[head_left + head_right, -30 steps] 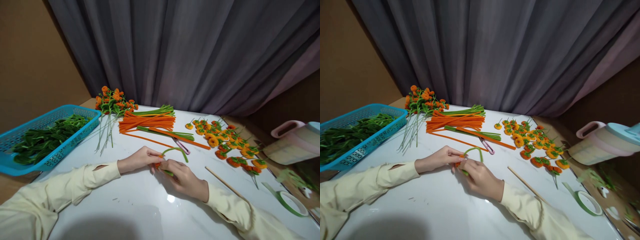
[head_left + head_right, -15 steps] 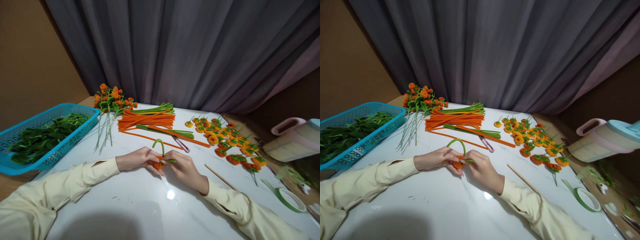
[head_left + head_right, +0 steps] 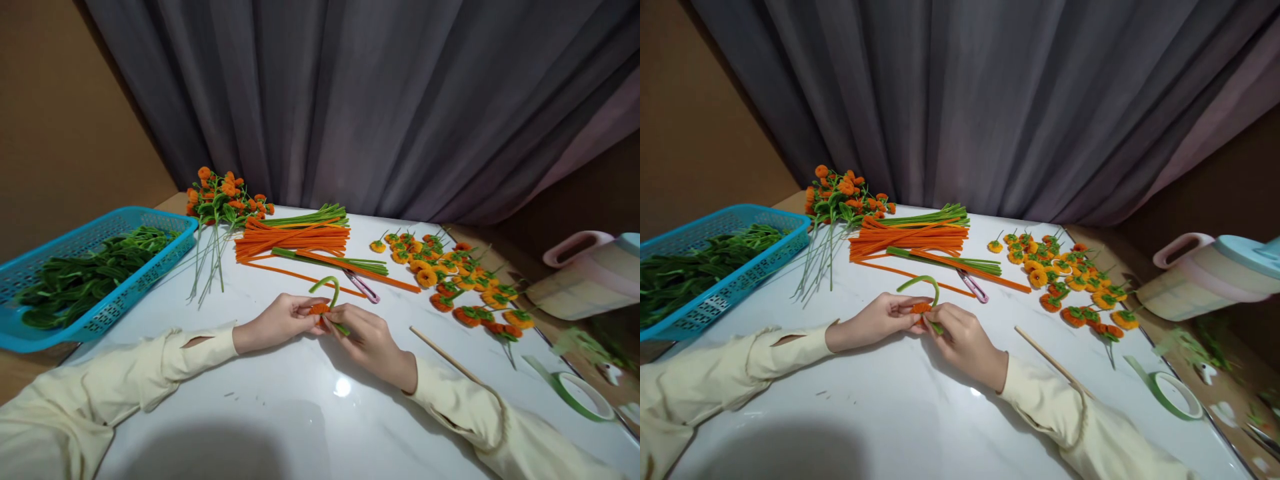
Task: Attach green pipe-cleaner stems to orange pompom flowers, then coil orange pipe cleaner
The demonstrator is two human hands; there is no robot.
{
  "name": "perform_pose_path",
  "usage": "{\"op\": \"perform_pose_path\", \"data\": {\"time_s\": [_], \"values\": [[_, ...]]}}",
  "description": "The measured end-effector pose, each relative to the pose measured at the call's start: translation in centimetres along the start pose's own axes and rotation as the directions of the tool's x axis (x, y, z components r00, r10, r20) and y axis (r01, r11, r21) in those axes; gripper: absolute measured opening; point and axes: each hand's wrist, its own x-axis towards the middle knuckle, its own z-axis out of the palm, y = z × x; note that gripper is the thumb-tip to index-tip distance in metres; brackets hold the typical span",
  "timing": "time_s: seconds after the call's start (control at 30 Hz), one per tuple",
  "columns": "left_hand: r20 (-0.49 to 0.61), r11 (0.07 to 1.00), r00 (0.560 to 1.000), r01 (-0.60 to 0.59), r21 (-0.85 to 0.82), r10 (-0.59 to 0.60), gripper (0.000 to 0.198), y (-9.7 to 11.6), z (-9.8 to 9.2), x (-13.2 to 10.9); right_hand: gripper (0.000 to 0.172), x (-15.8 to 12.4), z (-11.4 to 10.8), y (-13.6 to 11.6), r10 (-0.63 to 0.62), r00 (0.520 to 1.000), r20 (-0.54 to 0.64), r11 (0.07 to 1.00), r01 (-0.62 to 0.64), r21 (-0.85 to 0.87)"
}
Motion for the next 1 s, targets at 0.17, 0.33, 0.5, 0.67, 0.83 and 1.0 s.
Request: {"op": "perform_pose_path", "data": {"time_s": [0.17,0.33,0.5,0.67,0.83,1.0], "values": [[-0.101,0.972,0.990,-0.069,0.226,0.094,0.040,-0.5,0.3,-0.1,0.015,-0.3,0.1,-0.1,-0.120,0.992,0.050,0.989,0.124,-0.082],[-0.126,0.817,0.957,-0.148,0.557,0.260,0.043,-0.3,0.0,-0.2,0.012,0.3,-0.1,-1.1,0.040,0.997,0.059,0.999,-0.042,0.032],[-0.028,0.624,0.903,-0.274,0.732,0.429,0.045,-0.5,-0.4,-0.4,0.020,1.0,0.3,-1.3,0.550,0.824,0.141,0.683,-0.540,0.492],[0.051,0.549,0.823,-0.422,0.721,0.565,0.043,-1.3,-0.4,-0.2,0.027,1.3,0.9,-1.3,0.562,0.752,0.345,0.411,-0.616,0.673],[0.051,0.558,0.835,-0.409,0.722,0.547,0.043,-1.3,-0.2,-0.4,0.021,1.4,1.2,-1.8,0.532,0.736,0.419,0.272,-0.617,0.739],[0.023,0.572,0.852,-0.371,0.732,0.523,0.041,-1.2,-0.2,-0.3,0.019,1.2,1.2,-1.1,0.512,0.723,0.464,0.198,-0.625,0.755]]}}
